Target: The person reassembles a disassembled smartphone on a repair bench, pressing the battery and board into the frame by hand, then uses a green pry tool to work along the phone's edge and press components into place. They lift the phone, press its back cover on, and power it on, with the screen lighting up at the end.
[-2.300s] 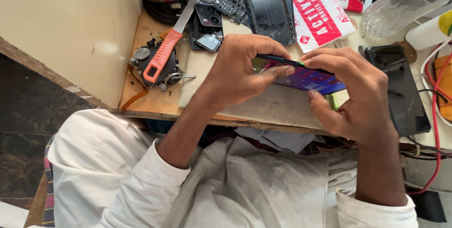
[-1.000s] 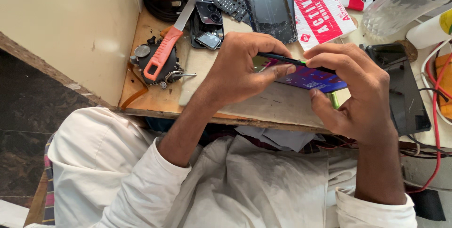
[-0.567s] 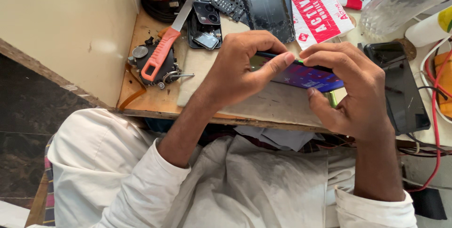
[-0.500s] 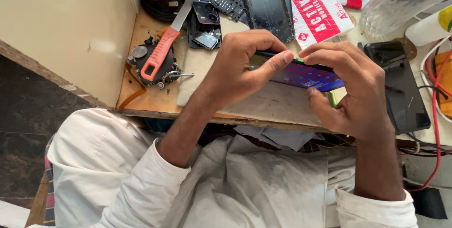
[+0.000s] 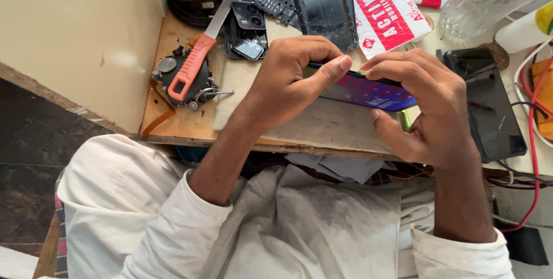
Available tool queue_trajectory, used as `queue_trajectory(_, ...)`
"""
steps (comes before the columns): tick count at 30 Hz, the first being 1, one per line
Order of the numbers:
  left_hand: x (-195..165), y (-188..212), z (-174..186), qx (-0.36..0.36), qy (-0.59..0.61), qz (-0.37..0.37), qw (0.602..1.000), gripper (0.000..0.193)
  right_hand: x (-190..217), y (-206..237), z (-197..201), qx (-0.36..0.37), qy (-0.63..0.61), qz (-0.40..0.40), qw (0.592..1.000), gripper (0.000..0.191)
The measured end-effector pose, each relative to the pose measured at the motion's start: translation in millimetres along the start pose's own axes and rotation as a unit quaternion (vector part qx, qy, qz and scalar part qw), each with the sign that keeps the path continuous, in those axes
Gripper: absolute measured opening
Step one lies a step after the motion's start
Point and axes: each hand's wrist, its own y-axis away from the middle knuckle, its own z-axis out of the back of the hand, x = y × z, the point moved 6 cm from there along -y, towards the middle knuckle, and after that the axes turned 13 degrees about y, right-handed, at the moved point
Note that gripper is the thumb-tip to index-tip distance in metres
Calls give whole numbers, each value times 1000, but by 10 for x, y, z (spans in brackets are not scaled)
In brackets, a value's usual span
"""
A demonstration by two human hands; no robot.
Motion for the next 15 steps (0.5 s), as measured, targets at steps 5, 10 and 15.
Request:
queue_trajectory(5,29,-7,6,1,4,19,1000,23,-4,-24,-7,0,1,1,1000,40)
queue_trajectory(10,47,-11,9,2,4,25,1000,24,-8,-15,-7,1,4,6,1000,40)
queue_trajectory(15,45,6,8,8,8,22,1000,25,-28,23,-17,0,15,5,1000,38)
